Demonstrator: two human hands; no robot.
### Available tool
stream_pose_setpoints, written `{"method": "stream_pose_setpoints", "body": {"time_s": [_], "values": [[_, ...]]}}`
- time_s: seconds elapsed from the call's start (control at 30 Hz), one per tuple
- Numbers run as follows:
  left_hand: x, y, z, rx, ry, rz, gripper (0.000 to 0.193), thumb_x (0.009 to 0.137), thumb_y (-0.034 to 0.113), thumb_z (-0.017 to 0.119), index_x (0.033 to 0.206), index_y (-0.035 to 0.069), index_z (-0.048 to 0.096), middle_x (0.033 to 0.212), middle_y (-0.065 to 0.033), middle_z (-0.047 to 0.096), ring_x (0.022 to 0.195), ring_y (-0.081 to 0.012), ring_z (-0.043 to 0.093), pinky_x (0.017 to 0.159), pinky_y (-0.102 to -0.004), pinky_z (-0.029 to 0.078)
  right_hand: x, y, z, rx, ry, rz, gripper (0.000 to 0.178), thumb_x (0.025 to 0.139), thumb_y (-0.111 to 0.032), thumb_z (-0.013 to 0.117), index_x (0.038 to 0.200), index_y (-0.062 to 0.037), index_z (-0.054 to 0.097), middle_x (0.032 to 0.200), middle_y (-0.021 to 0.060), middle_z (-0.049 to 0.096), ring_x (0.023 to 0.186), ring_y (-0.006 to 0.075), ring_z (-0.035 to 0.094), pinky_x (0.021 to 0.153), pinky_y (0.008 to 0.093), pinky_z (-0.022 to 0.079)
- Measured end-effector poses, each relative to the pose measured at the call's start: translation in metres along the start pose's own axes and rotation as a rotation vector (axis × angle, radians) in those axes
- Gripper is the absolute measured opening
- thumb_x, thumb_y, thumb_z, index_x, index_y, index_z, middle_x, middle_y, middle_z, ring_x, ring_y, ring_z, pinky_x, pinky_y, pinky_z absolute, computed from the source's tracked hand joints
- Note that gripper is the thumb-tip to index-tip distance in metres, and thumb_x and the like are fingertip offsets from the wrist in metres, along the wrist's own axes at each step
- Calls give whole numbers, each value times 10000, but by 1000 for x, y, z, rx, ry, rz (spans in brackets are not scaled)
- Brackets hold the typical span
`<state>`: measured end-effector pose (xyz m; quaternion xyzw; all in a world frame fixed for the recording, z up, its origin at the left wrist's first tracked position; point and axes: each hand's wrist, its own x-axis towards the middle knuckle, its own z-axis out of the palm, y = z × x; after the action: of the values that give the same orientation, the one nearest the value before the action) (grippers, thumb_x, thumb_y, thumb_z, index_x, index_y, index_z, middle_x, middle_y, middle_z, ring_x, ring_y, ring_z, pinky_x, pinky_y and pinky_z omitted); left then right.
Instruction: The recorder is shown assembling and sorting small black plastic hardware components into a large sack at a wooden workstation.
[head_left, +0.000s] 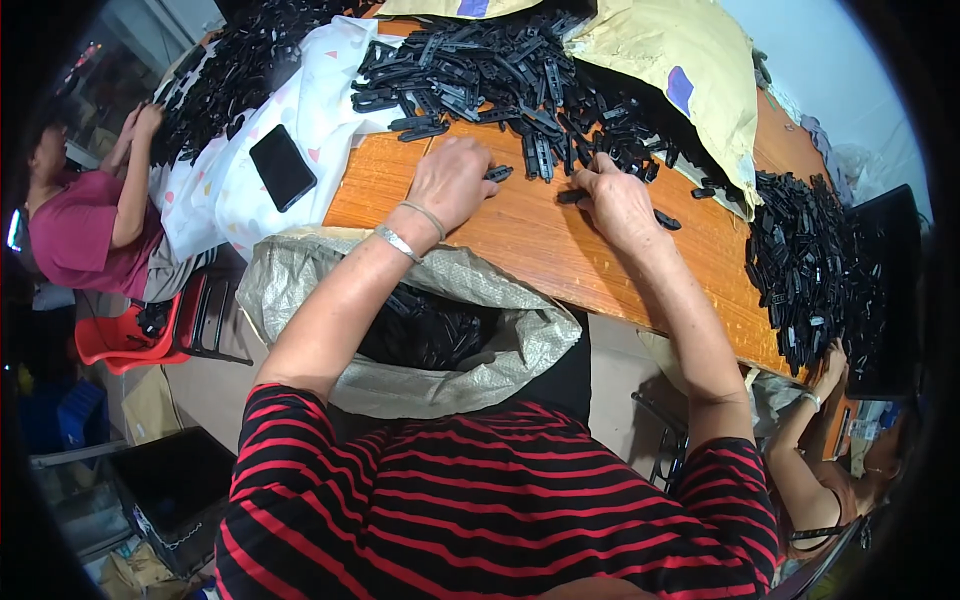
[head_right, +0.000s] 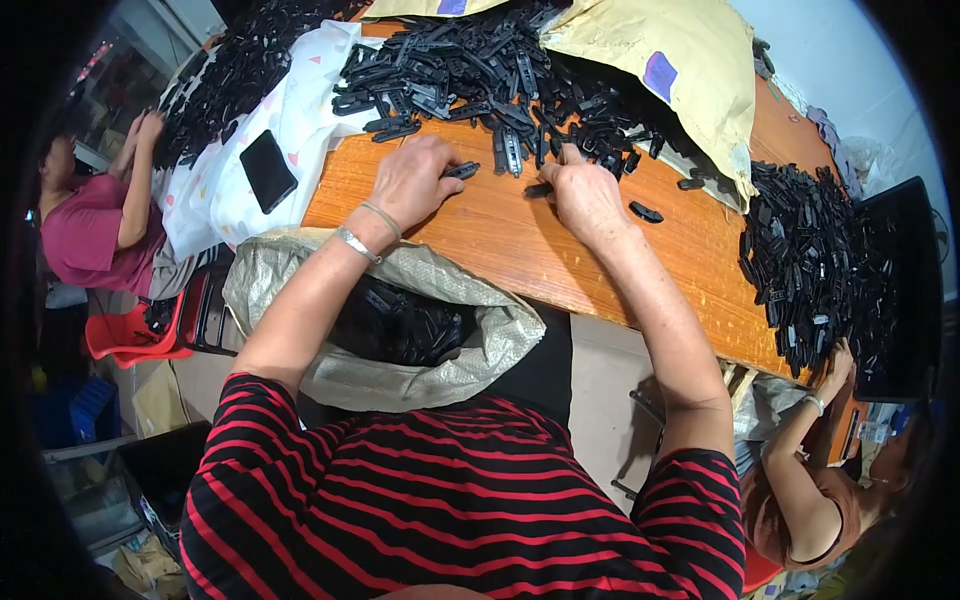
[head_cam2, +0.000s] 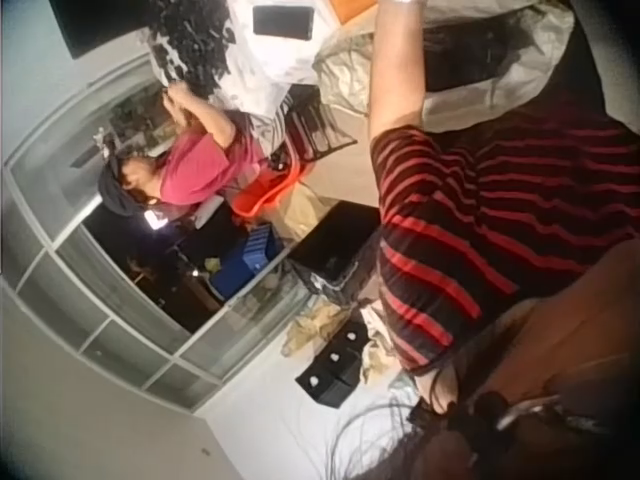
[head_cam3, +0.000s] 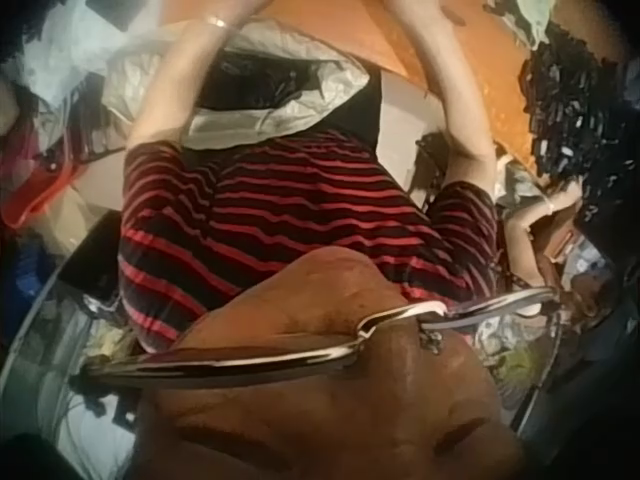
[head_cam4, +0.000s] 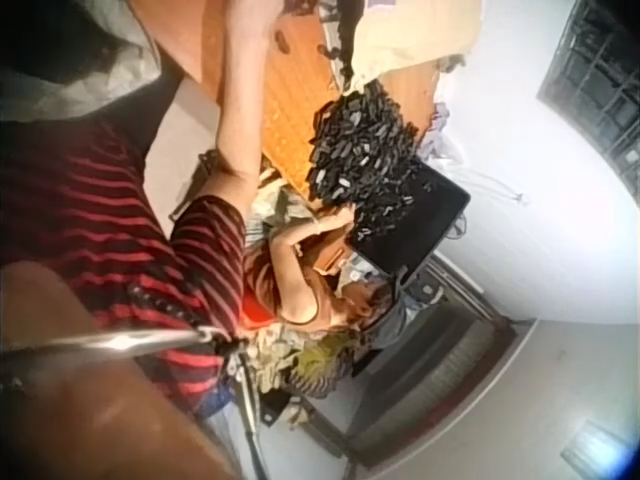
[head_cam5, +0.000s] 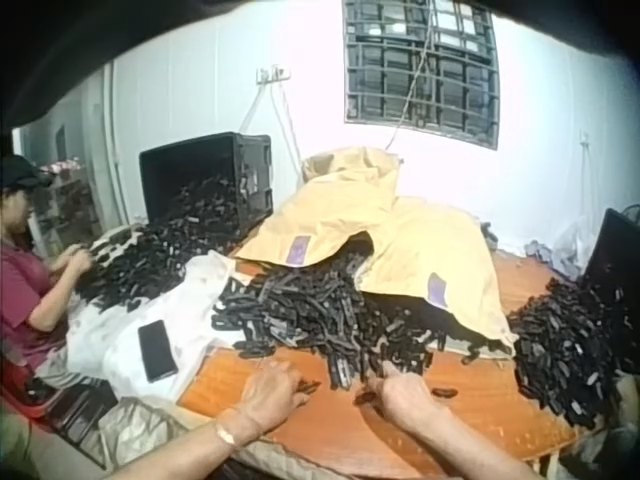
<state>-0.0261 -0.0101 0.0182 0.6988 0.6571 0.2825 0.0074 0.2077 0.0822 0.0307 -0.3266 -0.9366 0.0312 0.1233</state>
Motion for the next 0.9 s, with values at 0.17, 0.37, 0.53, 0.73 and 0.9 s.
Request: {"method": "stream_pose_setpoints", "body": {"time_s": [0.17, 0.37, 0.53, 0.73, 0.9], "values": [[-1, 0, 1, 13, -106, -72, 142, 805, 142, 688, 879, 24, 662, 867, -139, 621, 869, -339, 602, 767, -418, 486, -6, -8, -1, 122, 35, 0, 211, 772, -67, 723, 937, -20, 600, 870, 143, 607, 765, 322, 636, 674, 415, 505], [-6, -2, 1, -85, -127, -54, 124, 792, 107, 677, 834, 12, 609, 841, -149, 607, 838, -352, 594, 749, -438, 478, -9, -34, 22, 674, 89, 167, 127, 859, -41, 662, 892, 6, 549, 734, 59, 635, 635, 96, 621, 548, 253, 482], [-17, 3, -3, 31, -111, 60, 148, 771, 75, 685, 865, 19, 586, 842, -153, 606, 823, -349, 594, 731, -432, 478, -10, -51, 28, 772, 125, 220, 161, 850, -42, 679, 971, 18, 591, 737, 38, 623, 662, 81, 615, 588, 242, 488], [-23, 4, -4, -696, -83, -316, 311, 834, 22, 653, 1127, -5, 555, 887, -102, 638, 734, -209, 632, 648, -310, 512, -11, -72, 22, 923, 213, 246, 166, 866, -52, 677, 1002, 13, 607, 760, 8, 621, 668, 66, 611, 583, 231, 477], [-25, 16, -9, -1369, -120, -464, 417, 887, 10, 627, 1280, -30, 493, 985, -42, 624, 804, -94, 619, 663, -220, 525, -10, -87, 17, 1211, 244, 344, 162, 869, -66, 677, 991, 21, 616, 787, 47, 671, 625, 67, 610, 567, 217, 484]]}}
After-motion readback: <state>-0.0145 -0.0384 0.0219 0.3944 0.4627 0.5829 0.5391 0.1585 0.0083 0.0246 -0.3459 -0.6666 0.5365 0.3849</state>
